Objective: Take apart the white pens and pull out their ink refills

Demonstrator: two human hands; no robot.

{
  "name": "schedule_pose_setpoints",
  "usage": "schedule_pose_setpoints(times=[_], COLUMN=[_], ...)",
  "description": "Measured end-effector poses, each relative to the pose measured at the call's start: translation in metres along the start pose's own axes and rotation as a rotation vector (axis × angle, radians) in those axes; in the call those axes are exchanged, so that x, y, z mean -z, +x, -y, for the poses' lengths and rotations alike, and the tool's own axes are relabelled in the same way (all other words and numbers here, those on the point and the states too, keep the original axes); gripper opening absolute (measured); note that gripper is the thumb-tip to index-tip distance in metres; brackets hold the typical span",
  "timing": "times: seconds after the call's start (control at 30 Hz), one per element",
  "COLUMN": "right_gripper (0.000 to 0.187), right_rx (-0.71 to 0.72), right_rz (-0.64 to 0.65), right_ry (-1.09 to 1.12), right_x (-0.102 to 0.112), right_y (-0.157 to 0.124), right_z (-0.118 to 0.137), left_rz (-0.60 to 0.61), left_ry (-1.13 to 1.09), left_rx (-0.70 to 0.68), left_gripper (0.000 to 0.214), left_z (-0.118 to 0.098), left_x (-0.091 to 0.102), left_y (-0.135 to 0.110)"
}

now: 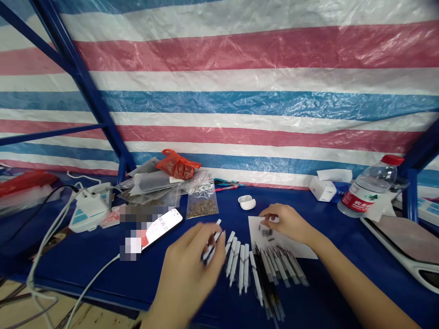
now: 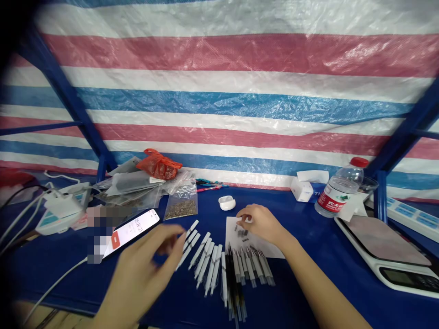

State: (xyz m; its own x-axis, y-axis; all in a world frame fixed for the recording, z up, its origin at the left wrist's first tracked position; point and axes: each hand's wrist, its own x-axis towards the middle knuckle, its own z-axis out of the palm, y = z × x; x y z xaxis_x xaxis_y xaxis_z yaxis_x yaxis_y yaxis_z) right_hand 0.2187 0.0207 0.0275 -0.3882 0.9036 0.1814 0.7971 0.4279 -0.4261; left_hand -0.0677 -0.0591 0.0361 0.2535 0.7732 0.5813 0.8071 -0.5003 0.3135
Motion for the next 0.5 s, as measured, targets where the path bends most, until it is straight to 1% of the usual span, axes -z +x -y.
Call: schedule_pose_setpoints(times=[0.03,0.07,0.1,0.13,0.17,0.2,0.37,0.43,0.5], right_gripper=[0.013,0.013,0.013,0.014,0.014,0.015,0.020,0.021,0.021], right_rx=[-0.007,-0.011,-0.010,-0.001,0.012,0.029,0.086,0.102,0.129], right_rz=[0.022,0.037,0.043,0.044,0.044,0.046,0.058,0.062,0.072], right_ry=[0.002,0.001,-0.001,-0.002,-0.005,-0.008,-0.056,-0.091,-0.125], right_x=[-0.003,-0.006,-0.009,-0.012,-0.015,-0.017,-0.022,-0.021,-0.020], right_y=[0.000,0.000,0.000,0.000,0.000,0.000,0.000,-0.001,-0.001], right_z=[0.002,0.004,0.005,0.005,0.004,0.003,0.000,0.002,0.004], left_rz=[0.077,0.186,0.322,0.432,0.516,0.569,0.706,0.732,0.727], left_ry=[0.066,0.147,0.262,0.335,0.381,0.406,0.418,0.424,0.425], left_rx=[0.049,0.108,0.178,0.209,0.225,0.226,0.183,0.176,0.175], left_gripper=[0.013,0.012,0.012,0.015,0.018,0.021,0.021,0.023,0.027], left_z=[0.002,0.004,0.006,0.007,0.007,0.007,0.007,0.009,0.012], left_x=[0.000,-0.001,-0.002,-0.005,-0.007,-0.010,-0.022,-0.024,-0.026], left_y=[0.008,0.017,0.027,0.035,0.042,0.048,0.062,0.066,0.070])
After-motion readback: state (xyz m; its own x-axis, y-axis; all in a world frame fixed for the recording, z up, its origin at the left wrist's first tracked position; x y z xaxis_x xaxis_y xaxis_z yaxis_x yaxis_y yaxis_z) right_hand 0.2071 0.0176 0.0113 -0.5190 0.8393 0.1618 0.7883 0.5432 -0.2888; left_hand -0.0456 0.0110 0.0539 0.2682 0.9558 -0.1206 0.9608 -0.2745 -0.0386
